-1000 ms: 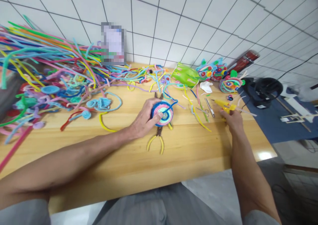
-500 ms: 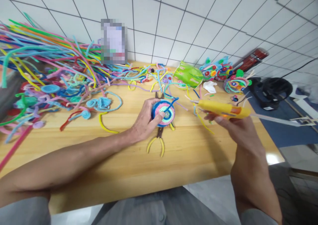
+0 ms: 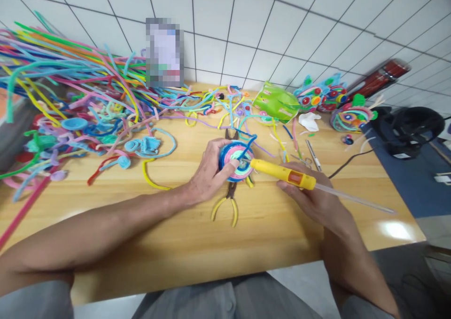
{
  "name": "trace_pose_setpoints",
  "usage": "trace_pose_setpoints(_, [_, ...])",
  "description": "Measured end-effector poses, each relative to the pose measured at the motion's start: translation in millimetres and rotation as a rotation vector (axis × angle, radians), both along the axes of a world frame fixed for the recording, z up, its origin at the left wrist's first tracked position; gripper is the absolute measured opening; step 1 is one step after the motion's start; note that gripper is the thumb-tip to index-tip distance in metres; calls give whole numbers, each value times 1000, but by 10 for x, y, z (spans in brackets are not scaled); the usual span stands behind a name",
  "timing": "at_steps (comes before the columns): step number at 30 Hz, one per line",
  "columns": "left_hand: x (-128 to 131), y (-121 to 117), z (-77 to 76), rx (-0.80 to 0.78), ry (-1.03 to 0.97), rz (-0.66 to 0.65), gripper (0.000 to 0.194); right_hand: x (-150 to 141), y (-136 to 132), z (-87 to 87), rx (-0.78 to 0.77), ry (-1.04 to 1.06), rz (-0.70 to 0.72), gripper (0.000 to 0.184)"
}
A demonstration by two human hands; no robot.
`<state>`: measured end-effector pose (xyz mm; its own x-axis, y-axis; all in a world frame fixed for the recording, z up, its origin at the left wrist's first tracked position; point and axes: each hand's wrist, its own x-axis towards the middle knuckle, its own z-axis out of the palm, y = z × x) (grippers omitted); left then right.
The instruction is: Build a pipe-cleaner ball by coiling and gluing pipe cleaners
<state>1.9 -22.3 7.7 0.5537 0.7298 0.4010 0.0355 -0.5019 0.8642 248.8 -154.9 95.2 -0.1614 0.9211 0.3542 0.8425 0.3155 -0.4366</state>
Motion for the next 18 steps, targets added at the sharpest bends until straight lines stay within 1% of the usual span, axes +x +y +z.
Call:
trace_pose_setpoints(6, [-10,4,5,21,-3,-20,45,-88,16,19,51,-71,13,22])
trace_pose_setpoints(12, [-18,-7,22,14,7,-20,45,-139,10,44,6,-77,26,20])
trace_pose_setpoints(18, [-19,4,18,21,3,-31,45,-127,-11,21,42,-98,12,20])
